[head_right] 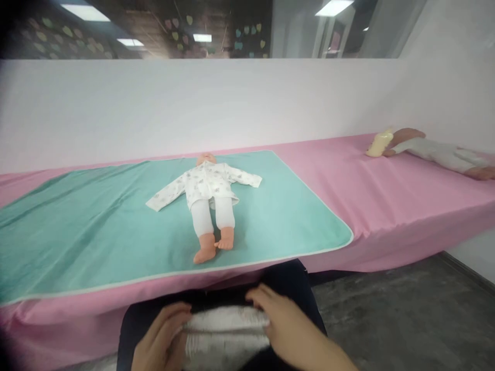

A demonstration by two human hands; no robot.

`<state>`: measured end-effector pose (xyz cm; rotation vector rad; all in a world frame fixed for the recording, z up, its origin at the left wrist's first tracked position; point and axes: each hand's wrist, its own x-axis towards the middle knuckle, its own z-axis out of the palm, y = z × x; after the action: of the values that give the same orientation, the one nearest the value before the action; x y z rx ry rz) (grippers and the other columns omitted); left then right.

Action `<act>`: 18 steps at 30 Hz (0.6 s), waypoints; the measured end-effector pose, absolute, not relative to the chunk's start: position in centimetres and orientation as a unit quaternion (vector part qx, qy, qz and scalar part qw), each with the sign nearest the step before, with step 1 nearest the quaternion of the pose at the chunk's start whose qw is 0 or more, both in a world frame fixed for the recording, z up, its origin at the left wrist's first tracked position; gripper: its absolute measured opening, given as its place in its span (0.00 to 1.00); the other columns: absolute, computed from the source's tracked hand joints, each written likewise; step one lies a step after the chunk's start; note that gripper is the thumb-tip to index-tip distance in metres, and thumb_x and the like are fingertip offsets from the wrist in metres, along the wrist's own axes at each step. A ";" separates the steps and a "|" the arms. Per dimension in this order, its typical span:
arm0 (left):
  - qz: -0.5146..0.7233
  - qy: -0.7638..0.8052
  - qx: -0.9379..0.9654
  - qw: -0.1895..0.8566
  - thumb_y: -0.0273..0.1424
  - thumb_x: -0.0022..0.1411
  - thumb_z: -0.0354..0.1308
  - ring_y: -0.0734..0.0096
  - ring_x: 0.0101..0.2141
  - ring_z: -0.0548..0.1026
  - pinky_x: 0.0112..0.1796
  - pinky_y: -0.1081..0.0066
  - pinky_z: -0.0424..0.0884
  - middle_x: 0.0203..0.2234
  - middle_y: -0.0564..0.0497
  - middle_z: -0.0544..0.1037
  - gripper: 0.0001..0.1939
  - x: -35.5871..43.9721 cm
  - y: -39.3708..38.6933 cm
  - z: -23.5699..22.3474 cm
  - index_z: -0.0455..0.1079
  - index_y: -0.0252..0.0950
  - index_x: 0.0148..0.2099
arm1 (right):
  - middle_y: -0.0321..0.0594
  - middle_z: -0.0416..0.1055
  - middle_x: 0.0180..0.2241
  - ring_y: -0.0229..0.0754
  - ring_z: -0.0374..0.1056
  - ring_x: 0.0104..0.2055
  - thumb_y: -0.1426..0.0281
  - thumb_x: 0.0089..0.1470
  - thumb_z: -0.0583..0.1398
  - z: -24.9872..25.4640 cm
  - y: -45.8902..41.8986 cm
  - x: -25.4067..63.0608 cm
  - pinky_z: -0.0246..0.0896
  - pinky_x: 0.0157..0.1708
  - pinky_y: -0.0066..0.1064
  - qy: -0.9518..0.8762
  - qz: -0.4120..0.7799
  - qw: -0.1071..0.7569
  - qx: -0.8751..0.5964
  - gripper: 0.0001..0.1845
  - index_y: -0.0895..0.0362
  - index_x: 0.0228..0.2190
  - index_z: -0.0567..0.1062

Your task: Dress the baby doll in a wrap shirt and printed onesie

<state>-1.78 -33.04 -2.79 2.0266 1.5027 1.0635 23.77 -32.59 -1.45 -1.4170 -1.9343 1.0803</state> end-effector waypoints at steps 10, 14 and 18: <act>0.401 0.528 0.741 0.108 0.21 0.46 0.44 0.67 0.31 0.74 0.31 0.71 0.70 0.31 0.54 0.77 0.16 -3.2 -26.6 9.5 0.70 0.39 0.32 | 0.38 0.69 0.34 0.40 0.64 0.35 0.79 0.36 0.53 10.5 -24.8 27.3 0.54 0.27 0.27 -0.662 0.387 0.383 -0.515 0.18 0.55 0.32 0.72; 0.338 0.529 0.757 0.181 0.21 0.49 0.45 0.66 0.35 0.73 0.33 0.71 0.70 0.34 0.53 0.76 0.17 -1.1 -26.7 9.4 0.70 0.40 0.39 | 0.35 0.68 0.31 0.37 0.62 0.33 0.79 0.37 0.53 9.2 -26.0 24.0 0.55 0.28 0.26 -0.665 0.503 0.326 -0.445 0.15 0.55 0.29 0.72; 0.365 0.434 0.811 0.149 0.27 0.58 0.51 0.60 0.49 0.68 0.48 0.63 0.67 0.49 0.46 0.70 0.18 1.7 -28.8 6.6 0.65 0.41 0.51 | 0.35 0.66 0.33 0.37 0.62 0.34 0.79 0.36 0.51 6.5 -27.7 21.2 0.56 0.28 0.25 -0.522 0.618 0.420 -0.412 0.21 0.54 0.35 0.71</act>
<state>1.73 -28.85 6.56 2.3305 1.2470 1.0482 21.18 -27.74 6.52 -1.0327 -1.3078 1.5497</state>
